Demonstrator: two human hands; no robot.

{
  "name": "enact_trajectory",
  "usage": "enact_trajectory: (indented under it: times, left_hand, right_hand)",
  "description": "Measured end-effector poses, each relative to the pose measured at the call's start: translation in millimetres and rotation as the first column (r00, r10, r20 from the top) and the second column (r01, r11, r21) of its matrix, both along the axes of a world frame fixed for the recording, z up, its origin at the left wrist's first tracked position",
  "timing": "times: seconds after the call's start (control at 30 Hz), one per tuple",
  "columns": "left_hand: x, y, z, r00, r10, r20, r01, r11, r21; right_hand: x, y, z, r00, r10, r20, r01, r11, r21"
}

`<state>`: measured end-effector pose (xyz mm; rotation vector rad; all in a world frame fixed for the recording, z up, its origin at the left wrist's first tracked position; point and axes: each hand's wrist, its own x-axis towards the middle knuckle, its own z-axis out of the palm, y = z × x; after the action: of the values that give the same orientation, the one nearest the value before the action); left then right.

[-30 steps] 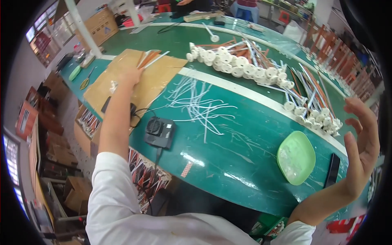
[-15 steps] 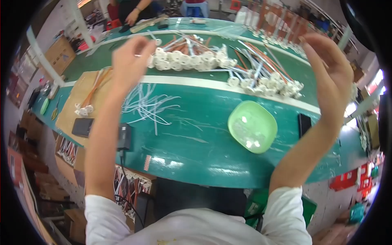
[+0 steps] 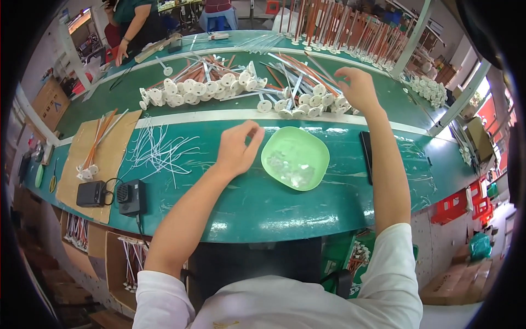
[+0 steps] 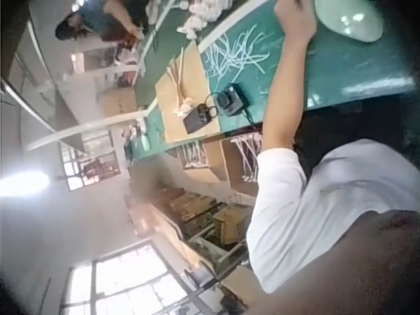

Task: Assembling lighting fixtures by attaching LED strips to circular plastic bases and bundling them with wire ties.

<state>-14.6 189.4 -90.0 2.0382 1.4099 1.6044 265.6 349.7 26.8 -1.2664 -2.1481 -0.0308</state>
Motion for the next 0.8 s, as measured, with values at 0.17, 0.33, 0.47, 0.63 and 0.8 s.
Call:
enact_trajectory:
  times: [0.17, 0.33, 0.47, 0.63, 0.8]
  left_hand:
    - [11.8, -2.1, 3.5, 0.998, -0.05, -0.033, 0.05, 0.999, -0.017]
    - [12.5, -7.7, 6.5, 0.996, -0.055, -0.064, 0.055, 0.998, 0.004]
    - [8.2, -10.4, 9.9, 0.999, -0.044, -0.007, 0.044, 0.998, 0.048]
    - [17.0, -21.5, 27.8, 0.93, -0.216, 0.299, 0.283, 0.937, -0.204]
    - [35.1, -38.4, 39.1, 0.531, -0.391, 0.752, 0.75, 0.63, -0.202]
  right_hand:
    - [-25.6, 37.2, -25.8, 0.89, 0.224, 0.396, -0.254, 0.967, 0.023]
    - [-45.5, 51.1, -8.9, 0.746, 0.166, 0.644, -0.029, 0.976, -0.218]
    - [-42.1, 2.5, 36.1, 0.843, 0.299, 0.447, -0.208, 0.948, -0.243]
    - [-22.6, -101.5, 17.8, 0.906, 0.314, -0.283, -0.37, 0.913, -0.173]
    - [-59.3, -165.6, -41.4, 0.807, 0.472, -0.356, -0.416, 0.881, 0.224]
